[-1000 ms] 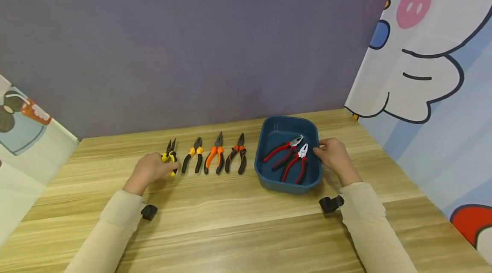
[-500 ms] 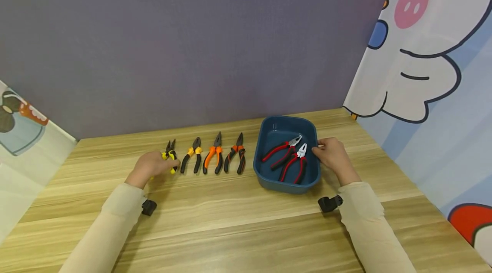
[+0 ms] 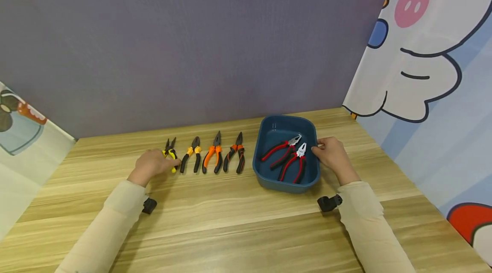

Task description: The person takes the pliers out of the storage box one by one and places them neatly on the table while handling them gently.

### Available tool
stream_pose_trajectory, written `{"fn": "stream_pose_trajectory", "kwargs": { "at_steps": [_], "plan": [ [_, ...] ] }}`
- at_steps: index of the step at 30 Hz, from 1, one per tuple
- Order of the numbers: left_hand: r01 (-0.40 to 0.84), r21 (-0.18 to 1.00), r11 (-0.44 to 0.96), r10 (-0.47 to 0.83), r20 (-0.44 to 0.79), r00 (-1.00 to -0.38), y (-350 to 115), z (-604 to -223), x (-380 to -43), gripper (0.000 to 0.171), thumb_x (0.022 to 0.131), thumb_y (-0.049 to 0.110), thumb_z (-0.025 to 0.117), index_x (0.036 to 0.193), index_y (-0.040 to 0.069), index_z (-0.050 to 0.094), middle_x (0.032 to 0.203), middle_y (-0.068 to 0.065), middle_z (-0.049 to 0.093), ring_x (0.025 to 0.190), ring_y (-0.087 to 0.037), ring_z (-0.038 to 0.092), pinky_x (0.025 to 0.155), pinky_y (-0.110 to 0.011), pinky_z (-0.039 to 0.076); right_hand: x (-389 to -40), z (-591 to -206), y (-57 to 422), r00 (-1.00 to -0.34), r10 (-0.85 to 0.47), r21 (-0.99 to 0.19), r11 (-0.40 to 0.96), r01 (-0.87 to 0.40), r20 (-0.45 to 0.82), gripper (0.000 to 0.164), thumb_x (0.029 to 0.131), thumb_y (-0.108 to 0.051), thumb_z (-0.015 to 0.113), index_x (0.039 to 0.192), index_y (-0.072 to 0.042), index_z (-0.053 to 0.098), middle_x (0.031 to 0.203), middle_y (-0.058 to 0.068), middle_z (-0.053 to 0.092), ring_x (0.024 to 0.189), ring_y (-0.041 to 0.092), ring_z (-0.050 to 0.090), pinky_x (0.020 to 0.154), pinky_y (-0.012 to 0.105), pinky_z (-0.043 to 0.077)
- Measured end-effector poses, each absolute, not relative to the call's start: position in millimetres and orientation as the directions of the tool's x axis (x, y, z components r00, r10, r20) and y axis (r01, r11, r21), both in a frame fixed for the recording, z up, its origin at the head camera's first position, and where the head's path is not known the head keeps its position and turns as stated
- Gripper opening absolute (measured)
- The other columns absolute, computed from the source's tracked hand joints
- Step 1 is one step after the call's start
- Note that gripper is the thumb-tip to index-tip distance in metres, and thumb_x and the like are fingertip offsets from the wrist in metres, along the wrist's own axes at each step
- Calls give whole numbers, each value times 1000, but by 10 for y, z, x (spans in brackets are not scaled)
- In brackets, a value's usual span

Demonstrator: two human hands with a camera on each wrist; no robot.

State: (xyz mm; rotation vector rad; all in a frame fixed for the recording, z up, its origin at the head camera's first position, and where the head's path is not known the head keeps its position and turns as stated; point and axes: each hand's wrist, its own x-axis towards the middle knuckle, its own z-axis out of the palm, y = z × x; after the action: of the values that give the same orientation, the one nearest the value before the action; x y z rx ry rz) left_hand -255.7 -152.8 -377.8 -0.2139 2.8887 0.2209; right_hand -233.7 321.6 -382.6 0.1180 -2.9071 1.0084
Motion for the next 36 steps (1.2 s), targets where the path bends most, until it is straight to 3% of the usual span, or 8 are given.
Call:
{"fn": "stream_pose_trajectory", "kwargs": {
  "at_steps": [3,5,7,10,13,16,36],
  "plan": [
    [-169,119,978,-136,-242,-961,-1524,-3782,-2563,75,82,65,52,94,-8,63,94,-28,56,58,-16,42,44,-23,27,-2342,-3830,3219,-995,-55,-610,787,-94,83,42,90,-8,57,113,26,50,99,35,62,81,38,67,66,42,54],
    [-167,105,980,-137,-245,-960,-1524,-3787,-2567,86,82,65,52,112,-15,56,116,-38,49,77,-30,55,47,-26,36,-2345,-3832,3221,-995,-55,-602,793,-94,83,42,90,-9,57,113,25,50,99,35,62,84,40,66,69,44,54],
    [-165,94,982,-137,-253,-958,-1522,-3791,-2567,95,83,65,51,124,-20,45,128,-43,39,98,-42,55,54,-32,45,-2348,-3835,3220,-995,-56,-597,796,-96,85,42,90,-9,57,113,25,51,99,35,62,86,41,66,70,45,53],
    [-162,75,984,-136,-266,-954,-1519,-3799,-2564,100,84,65,50,130,-23,35,133,-45,32,115,-51,45,71,-42,50,-2348,-3835,3217,-994,-57,-592,800,-100,91,42,89,-10,57,113,25,51,99,35,62,87,42,65,71,46,53],
    [-157,74,985,-130,-282,-950,-1513,-3801,-2553,102,84,65,50,133,-23,29,135,-44,28,119,-52,41,85,-49,46,-2348,-3836,3214,-994,-56,-593,799,-101,94,42,89,-10,58,113,25,51,99,35,62,87,42,65,71,46,53],
    [-147,75,986,-119,-295,-948,-1508,-3798,-2540,103,84,64,50,135,-22,26,136,-43,27,121,-52,38,91,-53,41,-2346,-3837,3214,-994,-53,-597,796,-99,94,42,89,-10,58,113,24,51,99,35,62,87,42,65,71,46,53],
    [-129,63,990,-103,-314,-944,-1510,-3807,-2539,101,84,66,48,135,-20,30,130,-42,31,115,-54,41,87,-54,43,-2341,-3837,3211,-994,-46,-602,792,-99,103,41,88,-9,57,112,24,52,97,35,63,86,42,66,71,45,53]
  ]
}}
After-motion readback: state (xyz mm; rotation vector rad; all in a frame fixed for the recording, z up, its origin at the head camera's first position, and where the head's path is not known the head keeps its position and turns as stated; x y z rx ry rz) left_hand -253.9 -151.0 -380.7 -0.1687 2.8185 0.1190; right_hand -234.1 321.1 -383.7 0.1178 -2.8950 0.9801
